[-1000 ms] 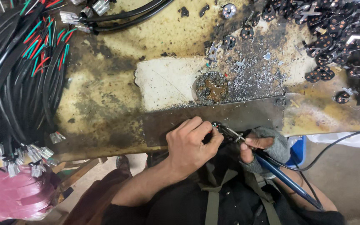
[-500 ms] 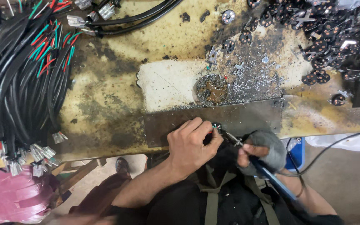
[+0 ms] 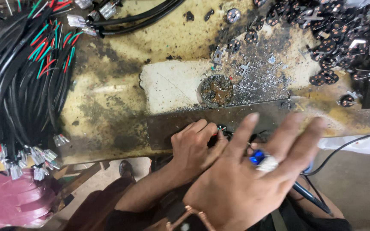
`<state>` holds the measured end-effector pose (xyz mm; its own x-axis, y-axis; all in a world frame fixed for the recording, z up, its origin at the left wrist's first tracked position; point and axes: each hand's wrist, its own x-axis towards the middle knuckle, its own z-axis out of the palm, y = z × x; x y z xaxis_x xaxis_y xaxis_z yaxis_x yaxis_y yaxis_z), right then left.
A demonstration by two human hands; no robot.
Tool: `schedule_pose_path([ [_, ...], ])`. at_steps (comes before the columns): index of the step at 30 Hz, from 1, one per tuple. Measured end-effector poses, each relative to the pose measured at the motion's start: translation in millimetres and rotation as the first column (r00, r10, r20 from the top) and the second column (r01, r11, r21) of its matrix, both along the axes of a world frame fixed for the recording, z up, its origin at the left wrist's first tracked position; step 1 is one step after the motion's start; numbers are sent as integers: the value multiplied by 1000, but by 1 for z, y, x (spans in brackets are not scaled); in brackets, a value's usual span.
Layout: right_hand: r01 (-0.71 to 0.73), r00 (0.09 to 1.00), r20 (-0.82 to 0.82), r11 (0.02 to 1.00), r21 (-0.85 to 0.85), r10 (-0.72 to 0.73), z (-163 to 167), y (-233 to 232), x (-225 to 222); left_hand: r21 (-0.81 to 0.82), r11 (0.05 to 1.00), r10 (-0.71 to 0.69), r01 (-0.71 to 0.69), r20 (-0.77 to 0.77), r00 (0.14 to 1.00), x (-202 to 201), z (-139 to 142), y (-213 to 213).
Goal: The person uses a soldering iron to attach connectors to the ends of multi-colored wires. They repeatedly pick up wires, apply heat to the connection points, and place the finished assemblies on the workbench.
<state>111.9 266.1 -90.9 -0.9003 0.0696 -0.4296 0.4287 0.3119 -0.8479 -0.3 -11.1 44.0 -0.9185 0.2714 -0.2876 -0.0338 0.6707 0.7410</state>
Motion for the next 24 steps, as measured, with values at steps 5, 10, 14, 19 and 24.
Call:
schedule_pose_path([
  [5,63,996,64,998,-11,-62,-3,8,-1,99,988,146,-117,-380,913,25,-65,-1],
  [10,50,995,91,998,-30,-47,-6,1,-4,70,994,100,-84,-271,957,26,-49,0],
  [14,31,996,83,999,-19,-29,-7,0,-7,71,979,201,-189,-291,935,23,-46,6],
  [19,41,972,233,998,-41,-30,-12,0,-17,107,983,184,-152,-434,882,17,-49,7],
  [24,94,973,215,994,-61,-79,2,-14,-23,107,984,177,-144,-443,879,17,-47,5],
])
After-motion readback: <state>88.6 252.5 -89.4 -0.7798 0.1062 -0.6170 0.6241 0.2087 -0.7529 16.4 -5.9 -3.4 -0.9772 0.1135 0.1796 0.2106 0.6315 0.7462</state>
